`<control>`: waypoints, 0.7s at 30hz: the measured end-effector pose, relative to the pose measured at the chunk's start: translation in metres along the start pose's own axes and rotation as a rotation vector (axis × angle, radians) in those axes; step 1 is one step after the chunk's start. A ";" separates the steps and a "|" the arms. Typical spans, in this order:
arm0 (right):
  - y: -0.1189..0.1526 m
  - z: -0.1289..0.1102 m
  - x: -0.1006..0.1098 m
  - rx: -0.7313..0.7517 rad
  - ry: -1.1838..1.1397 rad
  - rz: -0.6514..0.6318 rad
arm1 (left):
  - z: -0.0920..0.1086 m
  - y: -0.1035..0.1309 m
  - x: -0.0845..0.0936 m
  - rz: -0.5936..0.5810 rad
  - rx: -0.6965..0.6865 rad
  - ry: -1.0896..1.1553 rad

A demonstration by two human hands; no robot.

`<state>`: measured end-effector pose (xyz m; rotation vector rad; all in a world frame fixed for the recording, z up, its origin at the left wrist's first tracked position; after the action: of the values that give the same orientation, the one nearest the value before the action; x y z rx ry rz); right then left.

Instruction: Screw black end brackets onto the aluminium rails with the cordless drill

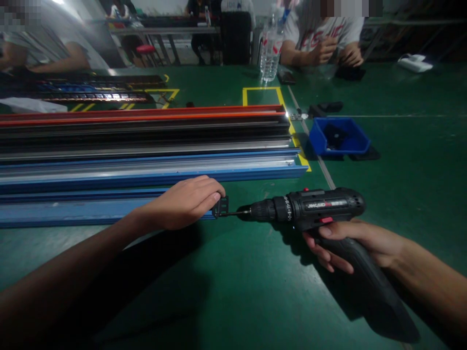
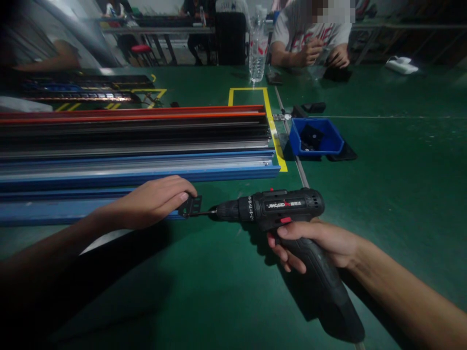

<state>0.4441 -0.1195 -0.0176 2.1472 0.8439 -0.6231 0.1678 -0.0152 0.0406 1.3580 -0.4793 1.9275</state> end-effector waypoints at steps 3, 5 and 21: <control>0.000 0.000 0.001 0.000 0.007 -0.004 | -0.001 0.000 -0.001 0.000 -0.001 0.006; -0.001 0.000 0.002 -0.001 0.002 -0.009 | -0.001 0.001 -0.001 0.007 -0.006 0.007; -0.001 -0.004 -0.002 0.027 0.039 -0.030 | 0.008 0.000 0.006 0.030 -0.041 0.014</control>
<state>0.4429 -0.1165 -0.0144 2.1809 0.8951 -0.6125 0.1718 -0.0188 0.0488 1.3172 -0.5316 1.9400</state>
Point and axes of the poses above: each hand's wrist, its own y-axis away from the middle knuckle, its own x-axis out of the back of the hand, z = x × y, the point moved 8 cm from there along -y, towards the middle knuckle, and after that the axes turned 1 degree about -x, right-handed, at the moved point
